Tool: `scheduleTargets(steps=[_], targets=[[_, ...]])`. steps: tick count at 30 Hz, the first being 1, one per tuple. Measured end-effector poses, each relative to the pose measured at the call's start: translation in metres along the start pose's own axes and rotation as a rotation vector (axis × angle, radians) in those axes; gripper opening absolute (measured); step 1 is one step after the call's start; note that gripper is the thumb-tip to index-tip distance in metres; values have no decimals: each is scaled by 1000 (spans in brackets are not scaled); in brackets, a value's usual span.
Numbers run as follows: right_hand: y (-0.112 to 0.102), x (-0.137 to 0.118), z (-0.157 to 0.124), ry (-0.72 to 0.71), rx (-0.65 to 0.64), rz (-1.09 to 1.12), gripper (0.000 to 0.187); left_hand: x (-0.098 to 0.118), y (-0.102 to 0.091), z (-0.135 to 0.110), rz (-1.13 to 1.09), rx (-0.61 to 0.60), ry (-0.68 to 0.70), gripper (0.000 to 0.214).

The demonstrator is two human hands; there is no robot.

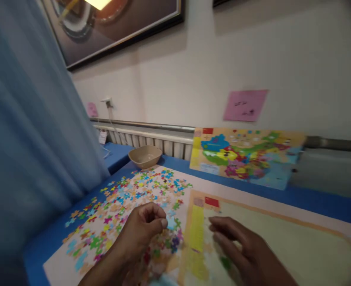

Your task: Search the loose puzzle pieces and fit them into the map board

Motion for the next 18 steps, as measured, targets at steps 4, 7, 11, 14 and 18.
scheduleTargets(steps=[4,7,11,14,18], targets=[[18,-10,-10,56,-41,268,31,2,54,4,31,-148,6,24],[23,-3,-12,-12,-49,268,32,-3,71,3,80,-178,19,22],[27,-1,-14,-137,-21,168,45,-18,77,0,92,-156,23,20],[33,-6,-15,-214,-25,89,43,-30,78,-2,61,-151,-4,20],[38,-4,-14,-225,3,28,37,-37,80,-6,-60,-139,-52,23]])
Point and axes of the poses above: each hand's wrist, its own z-axis towards the middle knuckle, its own y-axis out of the palm, x = y × z, the point moved 7 cm from there along z, towards the middle knuckle, and after that the axes turned 14 degrees about y, right-handed, at the moved point
